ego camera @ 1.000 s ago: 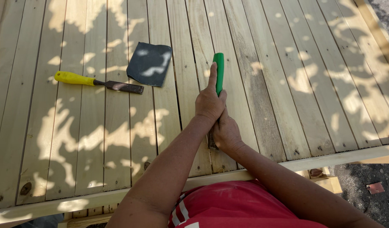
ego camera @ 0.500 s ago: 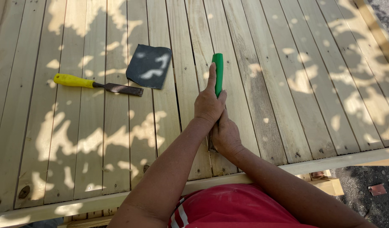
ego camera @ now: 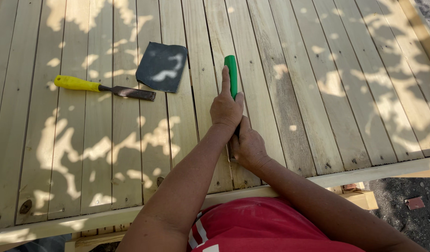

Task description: The person scrapes the surface and edges of a slatted wooden frame with a green-handled scraper, working along the boards and around the frame. A yellow-handled chisel and a piece of sandpaper rest on the frame as the person moves around the structure scraping different sections.

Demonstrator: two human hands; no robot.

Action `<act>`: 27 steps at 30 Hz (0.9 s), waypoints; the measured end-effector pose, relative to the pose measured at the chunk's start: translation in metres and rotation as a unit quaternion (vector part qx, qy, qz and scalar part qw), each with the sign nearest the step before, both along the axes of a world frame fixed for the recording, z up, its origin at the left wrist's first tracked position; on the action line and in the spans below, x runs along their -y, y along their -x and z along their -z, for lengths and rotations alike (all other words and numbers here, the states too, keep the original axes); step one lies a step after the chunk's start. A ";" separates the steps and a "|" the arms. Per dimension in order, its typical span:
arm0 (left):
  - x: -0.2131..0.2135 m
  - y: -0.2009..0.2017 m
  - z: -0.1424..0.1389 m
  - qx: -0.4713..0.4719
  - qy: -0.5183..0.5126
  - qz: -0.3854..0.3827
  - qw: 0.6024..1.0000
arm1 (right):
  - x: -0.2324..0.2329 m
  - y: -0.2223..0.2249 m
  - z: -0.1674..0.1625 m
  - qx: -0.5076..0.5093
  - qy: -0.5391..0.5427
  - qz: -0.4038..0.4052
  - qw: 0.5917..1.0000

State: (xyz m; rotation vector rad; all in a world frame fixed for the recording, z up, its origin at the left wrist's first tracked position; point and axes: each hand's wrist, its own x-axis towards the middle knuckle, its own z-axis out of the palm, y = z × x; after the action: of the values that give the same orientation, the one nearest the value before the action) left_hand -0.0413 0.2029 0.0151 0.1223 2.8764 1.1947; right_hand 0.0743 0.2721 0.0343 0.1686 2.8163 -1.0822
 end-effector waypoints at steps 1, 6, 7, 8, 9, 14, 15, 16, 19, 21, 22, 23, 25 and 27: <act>0.001 0.000 -0.001 0.000 0.005 0.000 1.000 | 0.000 0.000 0.001 0.011 -0.006 -0.002 1.000; 0.001 0.000 -0.002 0.012 0.042 0.006 0.999 | -0.001 0.001 0.006 -0.033 -0.030 -0.020 0.999; 0.002 -0.001 -0.003 0.009 0.043 0.004 0.999 | -0.002 0.001 0.006 -0.035 -0.031 -0.022 0.999; 0.003 -0.001 -0.003 0.007 0.045 0.002 0.999 | -0.002 0.001 0.007 -0.033 -0.033 -0.027 0.999; 0.005 -0.002 -0.002 0.015 0.051 0.002 0.999 | -0.002 0.001 0.008 -0.026 -0.034 -0.031 0.999; 0.008 -0.003 -0.002 -0.007 0.034 -0.001 0.999 | -0.003 0.000 0.010 -0.042 -0.025 -0.041 0.998; 0.009 -0.003 -0.001 -0.010 0.021 -0.002 1.000 | -0.002 0.001 0.011 -0.050 -0.026 -0.043 0.997; 0.009 -0.002 -0.001 -0.015 0.009 -0.002 1.000 | -0.002 0.001 0.011 -0.061 -0.026 -0.044 0.997; 0.010 0.000 0.002 -0.027 0.000 -0.006 1.000 | -0.002 0.003 0.012 -0.058 -0.017 -0.038 0.997; 0.011 0.000 0.005 -0.032 -0.005 -0.010 0.999 | -0.002 0.004 0.012 -0.055 -0.023 -0.049 0.997; 0.012 0.001 0.006 -0.033 -0.012 -0.010 0.999 | -0.002 0.005 0.012 -0.056 -0.028 -0.052 0.997; 0.012 0.000 0.007 -0.033 -0.018 -0.010 0.999 | -0.003 0.004 0.012 -0.054 -0.033 -0.053 0.997; 0.013 -0.001 0.009 -0.027 -0.013 -0.011 0.999 | -0.003 0.004 0.012 -0.048 -0.040 -0.058 0.996; 0.013 -0.001 0.009 -0.029 -0.002 -0.010 1.000 | -0.003 0.003 0.013 -0.035 -0.039 -0.061 0.997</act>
State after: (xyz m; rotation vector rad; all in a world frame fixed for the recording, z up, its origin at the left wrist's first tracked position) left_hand -0.0402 0.1903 0.0058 0.1294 2.9319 1.2211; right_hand 0.0711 0.2754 0.0214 -0.0342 2.8889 -0.9721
